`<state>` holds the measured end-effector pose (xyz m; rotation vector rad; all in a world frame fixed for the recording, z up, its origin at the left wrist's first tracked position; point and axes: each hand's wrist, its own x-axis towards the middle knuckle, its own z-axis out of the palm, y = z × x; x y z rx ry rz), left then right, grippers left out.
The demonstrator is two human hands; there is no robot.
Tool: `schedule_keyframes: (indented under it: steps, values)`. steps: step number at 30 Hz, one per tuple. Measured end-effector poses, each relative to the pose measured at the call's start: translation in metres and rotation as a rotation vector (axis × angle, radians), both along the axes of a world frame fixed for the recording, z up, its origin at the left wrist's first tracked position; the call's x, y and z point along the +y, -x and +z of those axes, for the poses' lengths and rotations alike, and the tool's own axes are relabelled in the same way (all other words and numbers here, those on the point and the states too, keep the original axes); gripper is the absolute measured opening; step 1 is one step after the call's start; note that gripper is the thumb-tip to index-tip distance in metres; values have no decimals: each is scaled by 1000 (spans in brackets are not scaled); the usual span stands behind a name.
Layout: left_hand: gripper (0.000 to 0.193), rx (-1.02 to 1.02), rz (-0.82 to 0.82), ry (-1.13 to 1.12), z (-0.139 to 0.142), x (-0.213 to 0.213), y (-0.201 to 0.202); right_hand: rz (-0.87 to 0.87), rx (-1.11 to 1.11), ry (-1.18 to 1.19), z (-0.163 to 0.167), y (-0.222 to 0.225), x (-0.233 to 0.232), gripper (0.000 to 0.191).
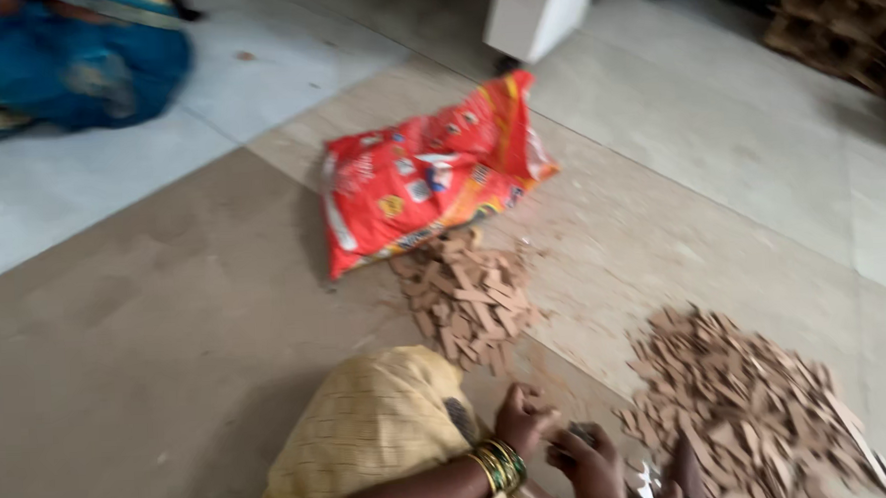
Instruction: The person sits on the floor next to a sack and handles small brown stick-like pieces one at a time, picking pieces from a pile, working on each with both hands, and placing it into a separate pile on the floor. The person repeats this handling continuously across the episode.
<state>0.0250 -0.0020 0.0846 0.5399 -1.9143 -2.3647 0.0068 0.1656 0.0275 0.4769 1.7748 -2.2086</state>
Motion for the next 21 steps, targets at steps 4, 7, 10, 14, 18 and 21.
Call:
schedule_keyframes:
  steps: [4,7,10,14,18,21]
  values:
    - [49,-233,96,-464,16,11,-9,-142,38,97,3,6,0,16]
    - [47,0,202,-288,21,25,-5,-84,107,69,3,1,1,17]
    - [42,-60,285,-415,19,32,7,40,126,1,12,-6,7,17]
    - [19,113,137,-33,-5,15,19,20,235,-34,37,-16,7,22]
    - [20,13,145,-629,-36,-5,26,48,290,-274,66,-33,-26,20]
    - [19,-85,90,-360,-57,-10,29,135,635,-609,88,-41,-53,13]
